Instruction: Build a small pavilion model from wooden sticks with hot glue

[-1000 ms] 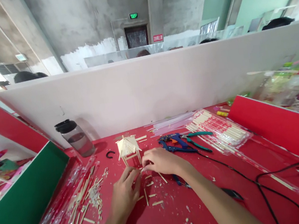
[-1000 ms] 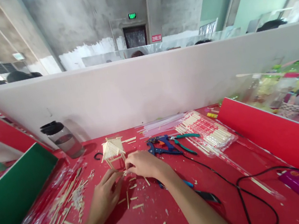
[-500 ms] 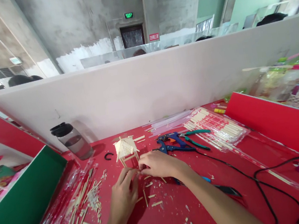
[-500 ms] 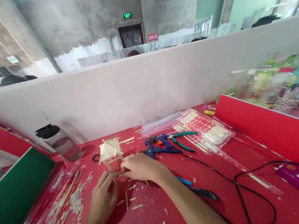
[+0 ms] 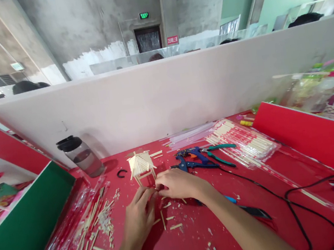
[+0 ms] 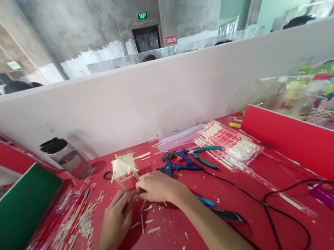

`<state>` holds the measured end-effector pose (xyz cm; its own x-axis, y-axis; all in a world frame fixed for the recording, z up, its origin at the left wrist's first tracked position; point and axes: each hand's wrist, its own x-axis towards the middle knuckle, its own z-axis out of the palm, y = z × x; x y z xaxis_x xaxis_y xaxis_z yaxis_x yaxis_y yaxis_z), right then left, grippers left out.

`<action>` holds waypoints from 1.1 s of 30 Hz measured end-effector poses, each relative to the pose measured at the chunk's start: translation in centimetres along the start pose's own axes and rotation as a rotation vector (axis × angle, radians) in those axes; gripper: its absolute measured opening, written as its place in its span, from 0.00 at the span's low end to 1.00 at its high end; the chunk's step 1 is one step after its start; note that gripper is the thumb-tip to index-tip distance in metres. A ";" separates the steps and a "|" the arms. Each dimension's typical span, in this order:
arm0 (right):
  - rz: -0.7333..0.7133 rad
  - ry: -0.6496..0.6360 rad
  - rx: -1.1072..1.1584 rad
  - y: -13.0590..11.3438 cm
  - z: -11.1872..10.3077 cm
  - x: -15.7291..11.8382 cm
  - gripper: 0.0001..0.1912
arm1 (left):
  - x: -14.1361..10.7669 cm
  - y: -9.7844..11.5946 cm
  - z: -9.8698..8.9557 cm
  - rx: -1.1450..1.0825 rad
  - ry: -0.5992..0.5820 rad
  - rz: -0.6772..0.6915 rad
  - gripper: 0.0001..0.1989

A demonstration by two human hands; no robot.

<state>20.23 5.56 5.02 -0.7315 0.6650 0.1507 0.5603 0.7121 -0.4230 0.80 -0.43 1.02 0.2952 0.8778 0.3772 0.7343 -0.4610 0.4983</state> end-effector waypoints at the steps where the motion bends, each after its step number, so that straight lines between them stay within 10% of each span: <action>1: -0.002 0.003 0.001 0.0 0.0 0.0 0.05 | 0.0 -0.1 -0.1 0.011 0.003 0.001 0.12; 16: 0.136 -0.189 -0.054 1.7 -1.7 -1.5 0.04 | 0.1 -1.7 -0.3 0.146 -0.032 -0.157 0.14; 33: 0.154 -0.443 -0.027 1.3 -1.4 -1.3 0.06 | -0.3 -0.1 1.0 0.010 -0.241 0.062 0.19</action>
<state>22.48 5.95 5.49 -0.7310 0.6077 -0.3104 0.6812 0.6219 -0.3864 1.24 -0.49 0.03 0.4759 0.8542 0.2094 0.7158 -0.5145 0.4722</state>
